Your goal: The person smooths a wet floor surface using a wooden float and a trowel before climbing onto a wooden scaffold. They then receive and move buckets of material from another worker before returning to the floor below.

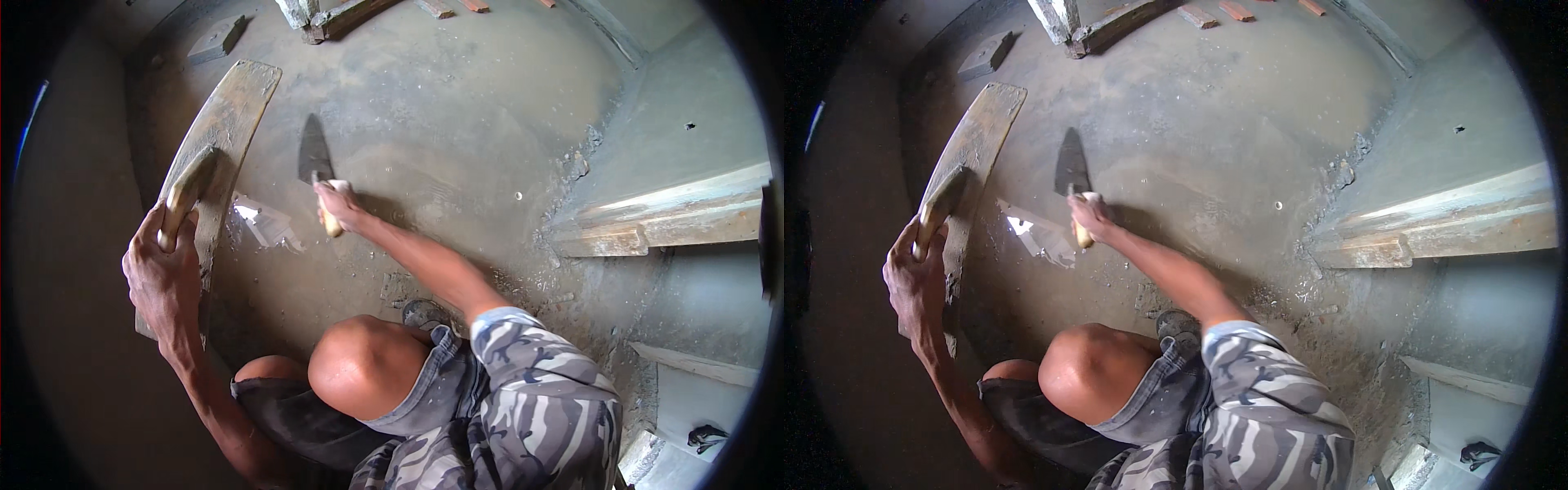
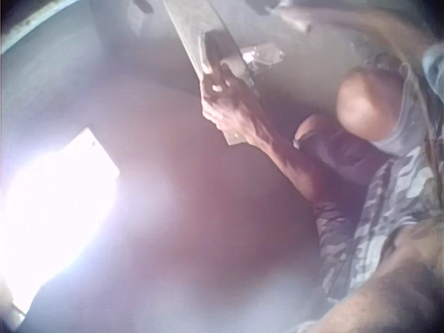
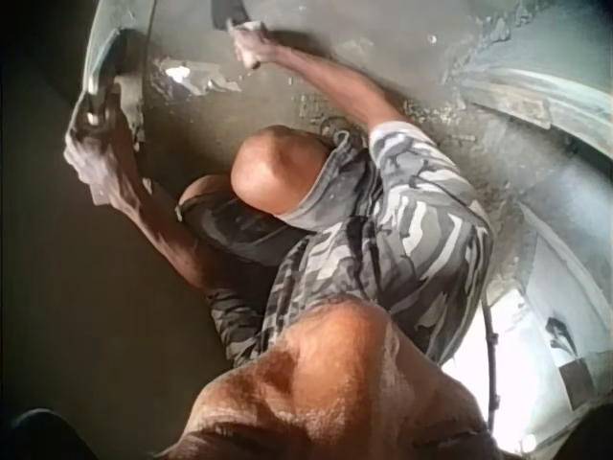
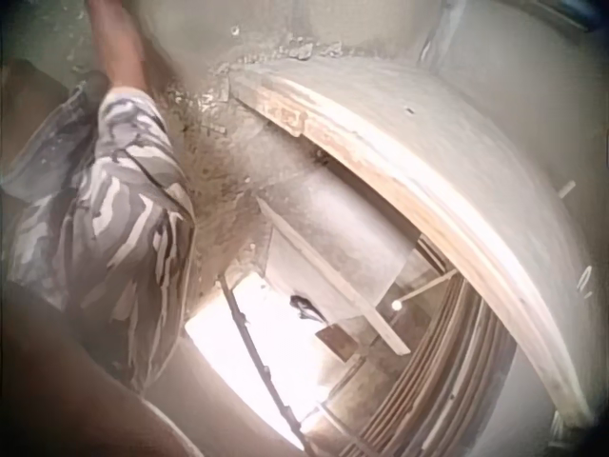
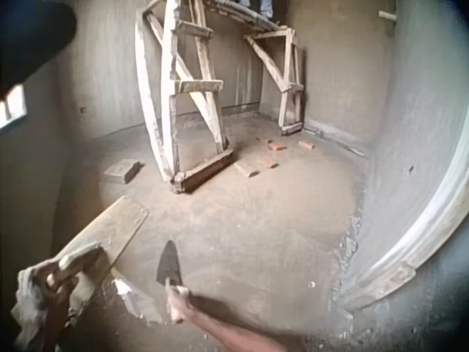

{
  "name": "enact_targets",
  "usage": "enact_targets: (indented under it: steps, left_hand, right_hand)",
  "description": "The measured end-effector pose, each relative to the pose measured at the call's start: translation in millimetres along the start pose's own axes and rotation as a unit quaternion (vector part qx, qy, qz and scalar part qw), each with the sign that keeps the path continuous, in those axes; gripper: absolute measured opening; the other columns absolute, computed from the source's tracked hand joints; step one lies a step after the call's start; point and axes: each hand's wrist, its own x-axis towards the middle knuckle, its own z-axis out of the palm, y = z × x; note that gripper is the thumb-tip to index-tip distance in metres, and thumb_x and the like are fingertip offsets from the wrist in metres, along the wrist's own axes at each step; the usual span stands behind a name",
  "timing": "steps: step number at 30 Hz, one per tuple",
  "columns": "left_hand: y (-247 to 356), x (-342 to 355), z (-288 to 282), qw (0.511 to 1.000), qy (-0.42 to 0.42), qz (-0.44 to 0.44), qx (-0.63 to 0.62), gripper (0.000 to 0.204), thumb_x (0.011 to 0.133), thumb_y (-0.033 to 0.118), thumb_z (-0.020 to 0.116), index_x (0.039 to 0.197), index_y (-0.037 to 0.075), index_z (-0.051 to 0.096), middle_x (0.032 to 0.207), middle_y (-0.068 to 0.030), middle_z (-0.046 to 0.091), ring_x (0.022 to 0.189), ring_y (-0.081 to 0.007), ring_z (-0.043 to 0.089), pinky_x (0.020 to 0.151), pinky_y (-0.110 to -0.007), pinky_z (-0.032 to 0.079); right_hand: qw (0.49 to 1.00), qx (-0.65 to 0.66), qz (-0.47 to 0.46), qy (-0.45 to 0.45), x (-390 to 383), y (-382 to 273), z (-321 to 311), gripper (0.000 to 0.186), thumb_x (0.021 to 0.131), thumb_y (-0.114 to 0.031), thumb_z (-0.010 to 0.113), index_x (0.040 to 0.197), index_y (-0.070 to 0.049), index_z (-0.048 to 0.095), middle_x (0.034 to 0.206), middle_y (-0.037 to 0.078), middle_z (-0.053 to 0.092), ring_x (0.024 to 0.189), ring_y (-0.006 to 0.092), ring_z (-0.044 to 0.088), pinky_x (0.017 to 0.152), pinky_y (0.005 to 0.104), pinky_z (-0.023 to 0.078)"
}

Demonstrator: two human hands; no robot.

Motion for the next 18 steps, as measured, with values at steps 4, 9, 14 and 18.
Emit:
enact_targets:
  steps: [4, 9, 14, 18]
  left_hand:
    - [6, -4, 10, 1.0, 0.008, -0.005, 0.009, 0.043, 0.085, 0.036, 0.067, 0.123, 0.014, 0.067, 0.11, -0.0147, 0.07, 0.101, -0.0321, 0.068, 0.09, -0.046, 0.051]
    - [-2, -2, 2, 1.0, 0.0, -0.007, 0.019, 0.043, 0.086, 0.036, 0.068, 0.122, 0.014, 0.068, 0.109, -0.015, 0.07, 0.1, -0.032, 0.068, 0.09, -0.046, 0.051]
    - [-16, 2, 6, 1.0, 0.007, 0.004, -0.004, 0.041, 0.086, 0.034, 0.068, 0.121, 0.013, 0.068, 0.106, -0.0147, 0.071, 0.097, -0.0319, 0.069, 0.089, -0.045, 0.052]
    - [-11, -1, 8, 0.999, -0.005, 0.026, -0.035, 0.043, 0.086, 0.038, 0.068, 0.122, 0.013, 0.068, 0.106, -0.0139, 0.072, 0.096, -0.0292, 0.07, 0.087, -0.045, 0.052]
  right_hand:
    - [0.991, -0.047, -0.038, 0.12, 58, 4, 13, 0.034, 0.096, -0.041, 0.053, 0.086, -0.01, 0.048, 0.059, 0.005, 0.05, 0.04, 0.0208, 0.052, 0.038, 0.0377, 0.047]
    - [0.952, 0.079, -0.066, 0.289, 58, -21, -15, 0.031, 0.096, -0.038, 0.055, 0.084, -0.009, 0.05, 0.059, 0.009, 0.057, 0.045, 0.0227, 0.059, 0.038, 0.0383, 0.049]
    - [0.918, 0.106, -0.099, 0.37, -6, -26, -113, 0.025, 0.095, -0.029, 0.06, 0.084, -0.008, 0.049, 0.061, 0.006, 0.055, 0.045, 0.0198, 0.057, 0.039, 0.035, 0.049]
    - [0.896, 0.204, -0.135, 0.371, -97, -49, -184, 0.023, 0.094, -0.027, 0.062, 0.084, -0.011, 0.048, 0.063, 0.002, 0.049, 0.047, 0.0171, 0.052, 0.042, 0.0342, 0.047]
